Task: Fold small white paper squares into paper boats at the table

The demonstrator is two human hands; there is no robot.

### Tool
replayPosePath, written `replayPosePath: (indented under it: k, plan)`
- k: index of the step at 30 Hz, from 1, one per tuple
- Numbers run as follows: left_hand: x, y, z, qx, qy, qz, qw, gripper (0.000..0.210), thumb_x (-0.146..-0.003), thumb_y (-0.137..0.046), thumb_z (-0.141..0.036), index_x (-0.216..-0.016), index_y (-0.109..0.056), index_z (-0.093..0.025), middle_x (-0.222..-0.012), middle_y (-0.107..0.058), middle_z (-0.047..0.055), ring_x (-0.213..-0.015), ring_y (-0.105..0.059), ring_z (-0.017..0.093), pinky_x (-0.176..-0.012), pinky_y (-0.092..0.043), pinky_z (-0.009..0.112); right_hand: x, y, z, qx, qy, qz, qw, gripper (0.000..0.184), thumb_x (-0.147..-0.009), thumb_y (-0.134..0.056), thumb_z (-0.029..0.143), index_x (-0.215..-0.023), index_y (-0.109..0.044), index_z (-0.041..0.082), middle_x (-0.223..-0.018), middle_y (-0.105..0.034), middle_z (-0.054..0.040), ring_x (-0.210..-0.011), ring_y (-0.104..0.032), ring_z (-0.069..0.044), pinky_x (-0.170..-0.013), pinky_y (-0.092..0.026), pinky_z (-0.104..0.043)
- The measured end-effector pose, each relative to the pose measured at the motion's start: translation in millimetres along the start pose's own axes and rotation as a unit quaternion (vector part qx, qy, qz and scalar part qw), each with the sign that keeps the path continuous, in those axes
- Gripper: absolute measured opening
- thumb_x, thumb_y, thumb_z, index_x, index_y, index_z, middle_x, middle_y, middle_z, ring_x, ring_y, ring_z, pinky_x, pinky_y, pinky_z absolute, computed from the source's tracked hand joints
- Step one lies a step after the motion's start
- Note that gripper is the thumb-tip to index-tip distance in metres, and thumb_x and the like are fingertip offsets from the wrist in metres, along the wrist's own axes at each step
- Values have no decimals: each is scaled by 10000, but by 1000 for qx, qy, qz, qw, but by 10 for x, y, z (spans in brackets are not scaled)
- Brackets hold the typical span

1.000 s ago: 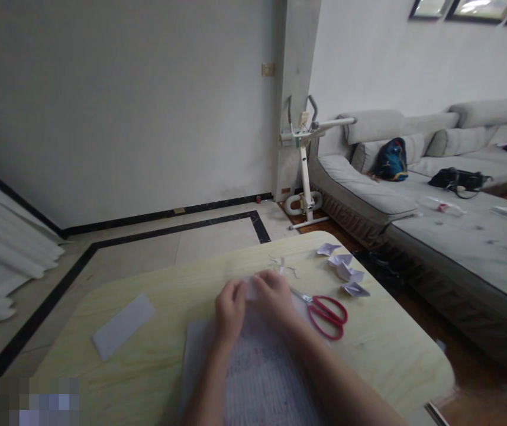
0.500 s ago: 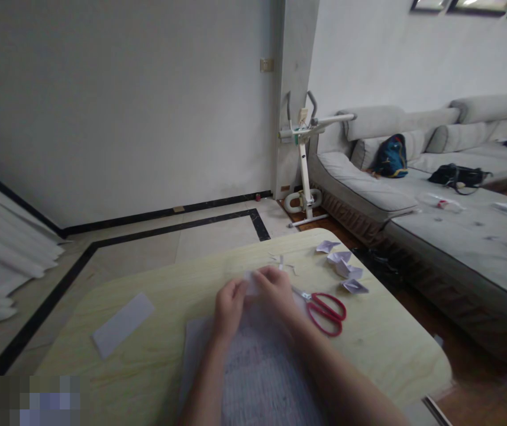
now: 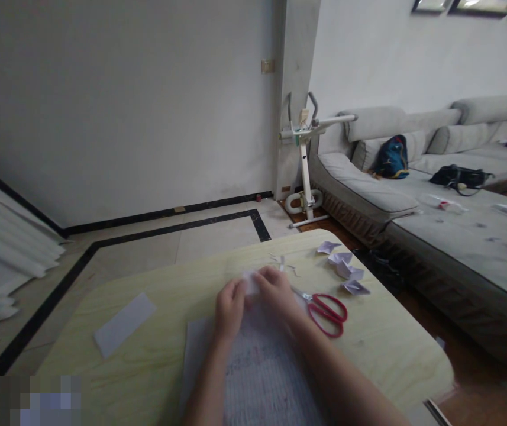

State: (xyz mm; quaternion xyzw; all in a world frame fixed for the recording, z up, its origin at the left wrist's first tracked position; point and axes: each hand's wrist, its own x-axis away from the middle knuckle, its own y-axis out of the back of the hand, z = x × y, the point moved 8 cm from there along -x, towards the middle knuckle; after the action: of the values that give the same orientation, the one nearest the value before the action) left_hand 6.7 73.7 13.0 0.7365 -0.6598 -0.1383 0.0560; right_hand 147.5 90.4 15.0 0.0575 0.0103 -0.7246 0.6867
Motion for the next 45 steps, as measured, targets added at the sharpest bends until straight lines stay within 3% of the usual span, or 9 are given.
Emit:
replayPosePath:
  k: [11,19,25,32,35,42,45]
  plan:
    - [-12,8,-65,-4,-33,-6,999,256,-818,-507,-391,-755,-594,-159,-680,-597,4,-662,-552,150,-594,-409,215,20,-28,66,40,38,-2,998,199,-794,-542,309,-665,-561,159,-605,-523,15,-586,-481,-124,-544,-376,-230]
    - [2,-13,9,11,-24,4,1000,284,-825,-501,-401,-651,-506,-177,-537,-424,-51,-509,-423,103,-495,-341,190,49,-38,127,21,40,-15,999,135,-775,-548,279,-706,-560,163,-638,-539,16,-620,-490,-129,-579,-389,-236]
    - [3,11,-23,33,-26,-14,999,254,-829,-484,-380,-686,-539,-178,-643,-521,-14,-646,-503,142,-589,-393,208,62,-55,123,8,36,4,999,113,-761,-542,252,-701,-572,161,-637,-533,16,-624,-489,-129,-584,-398,-235]
    - [5,-49,-63,13,-30,33,999,286,-832,-476,-401,-697,-577,-170,-623,-550,-6,-603,-521,146,-543,-387,213,71,-62,158,-6,19,8,1000,66,-725,-539,205,-680,-574,172,-648,-554,11,-649,-507,-141,-611,-414,-241]
    - [9,-34,-72,12,-43,19,999,287,-830,-486,-383,-670,-577,-164,-607,-542,-8,-593,-510,137,-539,-385,210,63,-73,141,-4,15,10,1000,83,-729,-537,217,-689,-588,164,-656,-568,3,-652,-517,-143,-619,-419,-248]
    - [-14,-80,31,91,6,36,995,248,-769,-575,-385,-838,-606,-149,-758,-657,35,-685,-604,162,-609,-462,237,-21,25,-1,-18,9,-37,999,121,-744,-535,258,-705,-580,153,-654,-565,-5,-634,-518,-140,-600,-411,-252]
    - [-38,18,53,90,12,-9,996,251,-745,-600,-383,-819,-617,-143,-725,-644,24,-662,-597,154,-587,-459,228,-24,8,-7,-13,14,-22,1000,99,-734,-540,239,-688,-570,157,-636,-555,3,-620,-510,-134,-593,-405,-246]
